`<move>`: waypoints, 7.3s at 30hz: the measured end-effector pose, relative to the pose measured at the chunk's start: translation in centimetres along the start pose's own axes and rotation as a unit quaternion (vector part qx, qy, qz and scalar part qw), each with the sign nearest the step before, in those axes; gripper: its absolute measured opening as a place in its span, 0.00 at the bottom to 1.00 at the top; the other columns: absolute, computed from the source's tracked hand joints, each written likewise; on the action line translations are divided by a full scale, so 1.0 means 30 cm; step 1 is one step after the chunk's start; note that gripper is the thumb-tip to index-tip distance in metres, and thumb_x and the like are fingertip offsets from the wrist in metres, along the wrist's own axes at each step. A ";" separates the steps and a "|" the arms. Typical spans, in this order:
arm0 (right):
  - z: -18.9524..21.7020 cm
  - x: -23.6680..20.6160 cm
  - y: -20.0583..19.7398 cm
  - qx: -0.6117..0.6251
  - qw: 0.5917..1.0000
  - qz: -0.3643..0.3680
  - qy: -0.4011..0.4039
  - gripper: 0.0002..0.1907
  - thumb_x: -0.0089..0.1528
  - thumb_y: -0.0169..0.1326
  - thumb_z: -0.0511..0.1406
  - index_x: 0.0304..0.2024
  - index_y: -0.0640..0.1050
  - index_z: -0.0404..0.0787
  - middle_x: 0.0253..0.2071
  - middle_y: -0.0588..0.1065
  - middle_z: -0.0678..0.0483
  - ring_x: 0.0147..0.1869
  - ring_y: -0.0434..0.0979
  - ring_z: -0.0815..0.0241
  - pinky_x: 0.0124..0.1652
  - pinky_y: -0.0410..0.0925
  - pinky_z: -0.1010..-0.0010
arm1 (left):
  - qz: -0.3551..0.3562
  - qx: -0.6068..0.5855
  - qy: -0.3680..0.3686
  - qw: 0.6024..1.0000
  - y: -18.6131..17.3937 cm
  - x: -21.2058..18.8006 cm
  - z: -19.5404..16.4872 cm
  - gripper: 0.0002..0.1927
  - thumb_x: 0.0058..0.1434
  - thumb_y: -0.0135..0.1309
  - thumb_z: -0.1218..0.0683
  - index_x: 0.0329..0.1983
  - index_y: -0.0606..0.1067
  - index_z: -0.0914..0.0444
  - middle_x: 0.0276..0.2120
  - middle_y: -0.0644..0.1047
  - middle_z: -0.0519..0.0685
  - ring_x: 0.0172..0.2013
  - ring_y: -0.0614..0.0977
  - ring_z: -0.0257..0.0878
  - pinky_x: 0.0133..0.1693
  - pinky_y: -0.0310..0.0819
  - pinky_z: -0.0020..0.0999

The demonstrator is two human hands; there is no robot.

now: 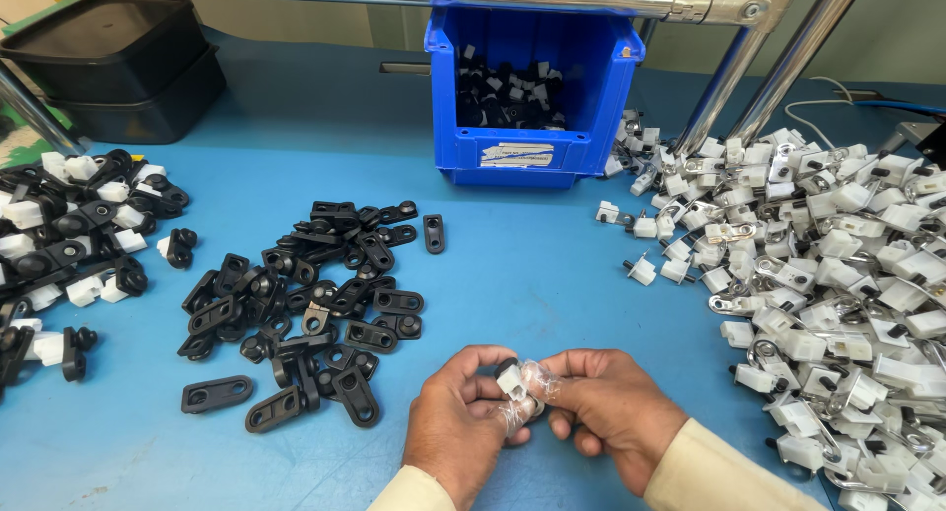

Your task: The person picks a black plastic bracket from the table, fits a white plastic component onto it by hand, presses the pieces together, and drops the assembled part into a blue bin, repeating this cycle with parts taken from piles on the workbench.

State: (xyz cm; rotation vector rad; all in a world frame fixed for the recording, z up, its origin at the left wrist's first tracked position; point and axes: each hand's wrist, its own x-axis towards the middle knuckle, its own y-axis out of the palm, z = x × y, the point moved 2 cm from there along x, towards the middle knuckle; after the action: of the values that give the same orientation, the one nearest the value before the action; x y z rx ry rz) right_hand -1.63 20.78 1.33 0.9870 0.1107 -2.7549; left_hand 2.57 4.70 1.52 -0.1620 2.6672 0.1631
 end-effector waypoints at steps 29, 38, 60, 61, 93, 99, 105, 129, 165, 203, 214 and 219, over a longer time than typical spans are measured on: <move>-0.069 -0.076 0.056 0.023 0.986 -0.140 -0.089 0.14 0.64 0.59 0.38 0.37 0.83 0.30 0.20 0.74 0.50 0.16 0.62 0.66 0.15 0.52 0.73 | -0.065 -0.017 -0.012 0.998 0.046 -0.035 0.010 0.21 0.58 0.64 0.65 0.55 0.77 0.59 0.31 0.82 0.51 0.32 0.84 0.36 0.33 0.84 0.27; -0.078 -0.081 0.053 0.048 0.990 -0.100 -0.086 0.11 0.63 0.59 0.35 0.39 0.82 0.31 0.25 0.78 0.50 0.18 0.70 0.65 0.16 0.59 0.72 | -0.067 -0.102 -0.053 0.991 0.041 -0.066 -0.024 0.19 0.59 0.60 0.66 0.53 0.76 0.62 0.34 0.83 0.51 0.33 0.85 0.37 0.36 0.84 0.29; 0.023 -0.052 -0.041 -0.105 0.967 -0.082 -0.217 0.11 0.62 0.55 0.36 0.41 0.84 0.38 0.31 0.81 0.53 0.29 0.76 0.68 0.27 0.69 0.74 | 0.103 -0.105 -0.101 0.984 -0.019 -0.023 -0.013 0.20 0.59 0.61 0.52 0.52 0.77 0.65 0.44 0.82 0.54 0.43 0.87 0.42 0.48 0.84 0.36; 0.024 -0.057 -0.041 -0.051 0.975 -0.096 -0.196 0.11 0.63 0.56 0.38 0.41 0.83 0.37 0.32 0.80 0.54 0.31 0.76 0.67 0.30 0.70 0.73 | 0.104 -0.179 -0.109 0.972 -0.010 -0.024 -0.006 0.20 0.60 0.60 0.53 0.52 0.76 0.66 0.44 0.82 0.54 0.44 0.87 0.42 0.48 0.84 0.37; -0.050 -0.102 -0.062 0.015 0.997 -0.024 -0.067 0.08 0.63 0.56 0.34 0.40 0.82 0.36 0.33 0.82 0.51 0.33 0.80 0.64 0.31 0.71 0.73 | 0.060 -0.059 -0.087 0.993 0.044 -0.101 0.047 0.16 0.61 0.62 0.50 0.44 0.76 0.66 0.35 0.84 0.55 0.33 0.87 0.42 0.36 0.86 0.34; -0.057 -0.059 -0.052 0.069 0.995 -0.049 -0.046 0.09 0.65 0.54 0.35 0.37 0.78 0.32 0.30 0.80 0.48 0.26 0.75 0.63 0.25 0.70 0.72 | 0.029 -0.026 -0.053 0.998 0.061 -0.092 0.065 0.15 0.61 0.62 0.51 0.43 0.77 0.67 0.31 0.84 0.56 0.29 0.87 0.42 0.32 0.85 0.34; -0.029 -0.089 -0.081 -0.043 0.997 0.007 -0.070 0.13 0.63 0.59 0.41 0.38 0.80 0.37 0.28 0.80 0.54 0.24 0.75 0.66 0.21 0.67 0.74 | 0.050 -0.004 -0.051 0.997 0.048 -0.101 0.059 0.16 0.59 0.64 0.52 0.44 0.78 0.66 0.31 0.83 0.55 0.29 0.87 0.41 0.31 0.85 0.33; -0.084 -0.056 -0.031 0.109 0.982 -0.112 -0.102 0.13 0.66 0.50 0.36 0.36 0.78 0.29 0.29 0.77 0.44 0.22 0.74 0.61 0.21 0.67 0.71 | -0.022 -0.023 -0.058 0.998 0.099 -0.107 0.030 0.13 0.61 0.63 0.51 0.40 0.78 0.65 0.31 0.84 0.54 0.29 0.88 0.40 0.31 0.84 0.33; -0.134 -0.106 -0.047 -0.339 0.773 -0.163 -0.511 0.26 0.58 0.51 0.25 0.60 0.78 0.35 0.41 0.80 0.52 0.39 0.81 0.63 0.37 0.73 0.75 | -0.002 -0.093 -0.134 0.987 0.084 -0.043 0.007 0.13 0.65 0.61 0.48 0.40 0.75 0.63 0.35 0.83 0.56 0.35 0.87 0.44 0.38 0.84 0.37; 0.421 -0.049 -0.106 0.000 0.927 -0.095 -0.363 0.17 0.60 0.59 0.31 0.52 0.77 0.39 0.43 0.82 0.52 0.45 0.83 0.60 0.41 0.75 0.70 | -0.064 0.257 0.174 0.948 -0.288 -0.016 -0.149 0.10 0.59 0.60 0.58 0.44 0.81 0.64 0.27 0.84 0.48 0.27 0.86 0.33 0.30 0.82 0.31; 0.154 0.032 -0.374 -0.399 0.814 -0.307 -0.292 0.15 0.60 0.60 0.35 0.50 0.83 0.45 0.46 0.83 0.49 0.47 0.83 0.53 0.50 0.73 0.66 | -0.132 0.486 0.079 0.860 -0.184 0.541 -0.438 0.16 0.70 0.51 0.53 0.59 0.74 0.57 0.36 0.84 0.58 0.36 0.90 0.51 0.42 0.87 0.46; 0.249 0.174 -0.393 -0.497 0.668 -0.307 -0.461 0.21 0.57 0.52 0.25 0.53 0.81 0.38 0.54 0.79 0.43 0.56 0.79 0.43 0.57 0.70 0.59 | -0.162 0.607 0.176 0.758 -0.130 0.590 -0.458 0.12 0.61 0.63 0.47 0.47 0.84 0.51 0.40 0.81 0.50 0.39 0.82 0.48 0.44 0.81 0.46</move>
State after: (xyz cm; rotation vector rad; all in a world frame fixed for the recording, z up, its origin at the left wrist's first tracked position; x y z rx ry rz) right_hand -12.82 30.30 3.77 -0.8729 1.7443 -2.5458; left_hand -18.61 -2.63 5.34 -0.2216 2.4430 -1.8022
